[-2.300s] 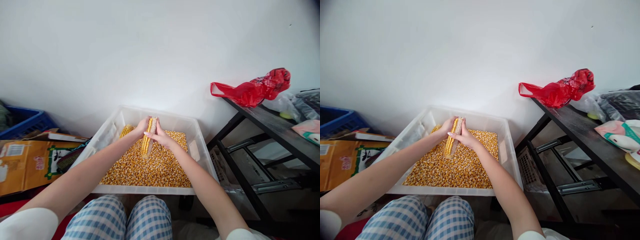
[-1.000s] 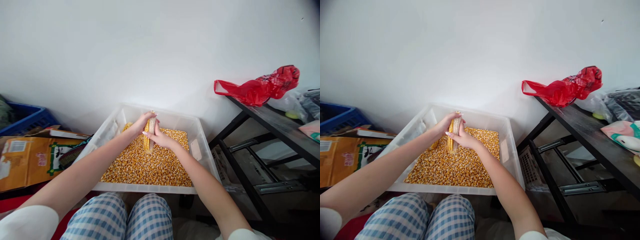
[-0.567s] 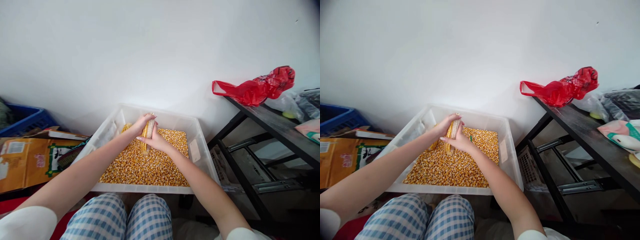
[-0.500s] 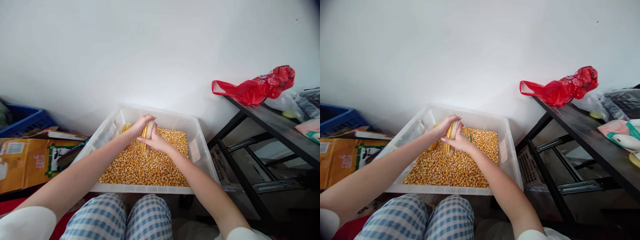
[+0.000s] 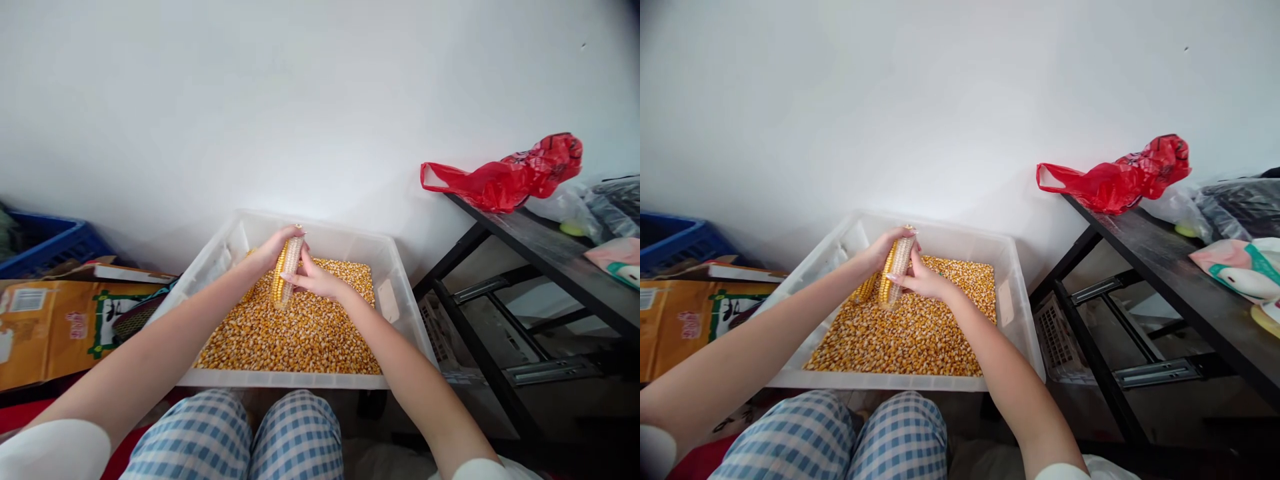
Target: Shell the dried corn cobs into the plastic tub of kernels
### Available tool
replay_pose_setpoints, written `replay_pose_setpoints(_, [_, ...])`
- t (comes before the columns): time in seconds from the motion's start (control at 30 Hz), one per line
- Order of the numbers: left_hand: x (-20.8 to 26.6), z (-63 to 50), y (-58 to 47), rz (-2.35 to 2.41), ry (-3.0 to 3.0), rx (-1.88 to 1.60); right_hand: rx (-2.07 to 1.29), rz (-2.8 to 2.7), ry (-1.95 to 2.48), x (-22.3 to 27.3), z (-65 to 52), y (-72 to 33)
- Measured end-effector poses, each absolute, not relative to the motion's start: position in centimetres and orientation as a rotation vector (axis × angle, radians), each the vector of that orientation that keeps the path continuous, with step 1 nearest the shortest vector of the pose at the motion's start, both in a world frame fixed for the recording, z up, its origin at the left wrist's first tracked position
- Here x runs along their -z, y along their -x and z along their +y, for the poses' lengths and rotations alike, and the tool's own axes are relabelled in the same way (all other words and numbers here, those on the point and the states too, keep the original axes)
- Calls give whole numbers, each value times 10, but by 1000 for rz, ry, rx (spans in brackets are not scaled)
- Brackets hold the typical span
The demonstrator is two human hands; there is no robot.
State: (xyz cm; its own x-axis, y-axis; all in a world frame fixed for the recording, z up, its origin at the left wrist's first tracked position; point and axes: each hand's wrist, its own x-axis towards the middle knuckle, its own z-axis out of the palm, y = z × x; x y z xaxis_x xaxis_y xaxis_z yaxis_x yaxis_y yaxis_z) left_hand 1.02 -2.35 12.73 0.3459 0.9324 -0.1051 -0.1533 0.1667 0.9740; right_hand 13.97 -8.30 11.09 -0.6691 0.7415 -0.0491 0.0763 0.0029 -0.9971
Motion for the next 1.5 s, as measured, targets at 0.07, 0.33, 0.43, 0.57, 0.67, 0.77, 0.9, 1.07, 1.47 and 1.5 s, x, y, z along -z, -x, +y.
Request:
replay_pose_setpoints(0.07, [-127,-23,-11,856,-1140,-990,-1704,-1776,876,-112,-84,-140])
replay_pose_setpoints(0.33, [-110,-23,-21,867,-1119,-1082,-1240,-1917,1073,-98,-83,-132])
replay_pose_setpoints(0.43, [-112,-22,-21,891,-1069,-1054,-1247,-1972,957,-99,-78,-137])
replay_pose_setpoints(0.57, [-123,-22,-14,899,-1026,-905,-1477,-1957,811,-106,-78,-143])
replay_pose_setpoints(0.67, [-130,-23,-10,895,-1018,-883,-1608,-1888,766,-113,-82,-144])
replay_pose_setpoints(0.77, [-130,-25,-12,892,-1046,-937,-1679,-1852,823,-117,-87,-143])
replay_pose_setpoints(0.9, [-119,-25,-18,892,-1098,-1020,-1381,-1887,1022,-109,-88,-136])
replay_pose_setpoints(1.07, [-109,-19,-20,911,-1138,-1026,-1242,-1973,1044,-99,-82,-132])
replay_pose_setpoints(1.47, [-127,-26,-15,780,-1167,-1040,-1240,-2068,1044,-103,-83,-139])
replay_pose_setpoints(1.5, [-129,-26,-14,783,-1163,-1045,-1274,-2055,1018,-104,-83,-139])
